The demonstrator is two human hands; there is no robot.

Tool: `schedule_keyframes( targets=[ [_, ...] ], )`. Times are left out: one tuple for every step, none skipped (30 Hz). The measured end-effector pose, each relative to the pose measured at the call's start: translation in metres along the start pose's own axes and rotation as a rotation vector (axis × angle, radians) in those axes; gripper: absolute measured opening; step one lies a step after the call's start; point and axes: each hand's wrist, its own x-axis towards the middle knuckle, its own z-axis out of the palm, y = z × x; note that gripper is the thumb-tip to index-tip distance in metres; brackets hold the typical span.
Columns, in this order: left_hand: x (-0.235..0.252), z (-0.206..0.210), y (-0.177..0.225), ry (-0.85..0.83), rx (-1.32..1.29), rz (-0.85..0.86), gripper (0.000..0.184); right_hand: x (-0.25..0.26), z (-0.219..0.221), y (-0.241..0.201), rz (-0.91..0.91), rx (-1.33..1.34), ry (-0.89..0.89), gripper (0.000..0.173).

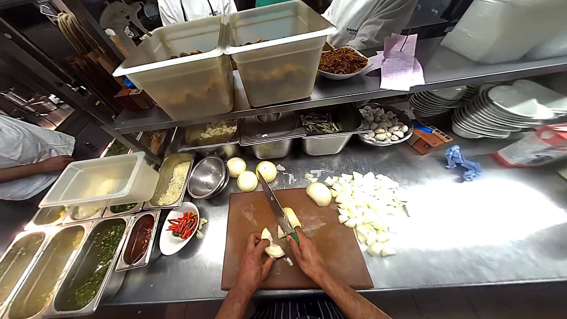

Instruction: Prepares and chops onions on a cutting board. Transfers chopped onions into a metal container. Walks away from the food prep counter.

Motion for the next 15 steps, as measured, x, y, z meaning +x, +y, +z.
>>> schedule_keyframes(
  targets=[
    [-0.003, 0.001, 0.0, 0.007, 0.026, -0.017, 0.035, -0.002, -0.002, -0.006, -0.007, -0.005, 0.019, 0.042],
    [-0.007, 0.002, 0.002, -0.004, 0.064, -0.043, 0.037, -0.006, -0.002, -0.012, -0.005, -0.013, 0.029, 0.042],
    [-0.01, 0.001, 0.007, -0.034, 0.116, -0.073, 0.04, -0.008, -0.003, -0.017, -0.001, -0.022, 0.033, 0.043],
    [-0.01, -0.004, 0.012, -0.074, 0.174, -0.096, 0.043, -0.008, -0.005, -0.019, -0.001, -0.023, 0.032, 0.043],
    [-0.009, -0.01, 0.017, -0.107, 0.226, -0.099, 0.043, -0.009, -0.006, -0.019, -0.005, -0.009, 0.017, 0.043],
    [-0.008, -0.017, 0.02, -0.117, 0.274, -0.071, 0.042, -0.01, -0.008, -0.016, -0.01, 0.02, -0.013, 0.043],
    [-0.005, -0.025, 0.021, -0.123, 0.313, -0.022, 0.042, -0.013, -0.012, -0.013, -0.009, 0.045, -0.058, 0.042],
    [0.001, -0.034, 0.023, -0.164, 0.335, 0.032, 0.046, -0.016, -0.016, -0.011, -0.004, 0.044, -0.105, 0.041],
    [0.011, -0.04, 0.021, -0.237, 0.343, 0.108, 0.052, -0.021, -0.019, -0.009, 0.006, 0.023, -0.144, 0.04],
    [0.021, -0.043, 0.016, -0.335, 0.357, 0.186, 0.054, -0.026, -0.021, -0.006, 0.019, -0.005, -0.174, 0.039],
    [0.031, -0.045, 0.012, -0.434, 0.374, 0.246, 0.05, -0.032, -0.022, -0.003, 0.042, -0.031, -0.198, 0.038],
    [0.039, -0.046, 0.007, -0.5, 0.395, 0.284, 0.042, -0.036, -0.023, 0.001, 0.065, -0.063, -0.205, 0.038],
    [0.045, -0.048, 0.0, -0.533, 0.403, 0.3, 0.035, -0.038, -0.026, 0.004, 0.082, -0.105, -0.213, 0.039],
    [0.047, -0.05, -0.006, -0.546, 0.407, 0.301, 0.032, -0.039, -0.03, 0.006, 0.088, -0.16, -0.225, 0.039],
    [0.045, -0.052, -0.009, -0.548, 0.409, 0.28, 0.033, -0.039, -0.035, 0.007, 0.085, -0.22, -0.243, 0.039]
  ],
)
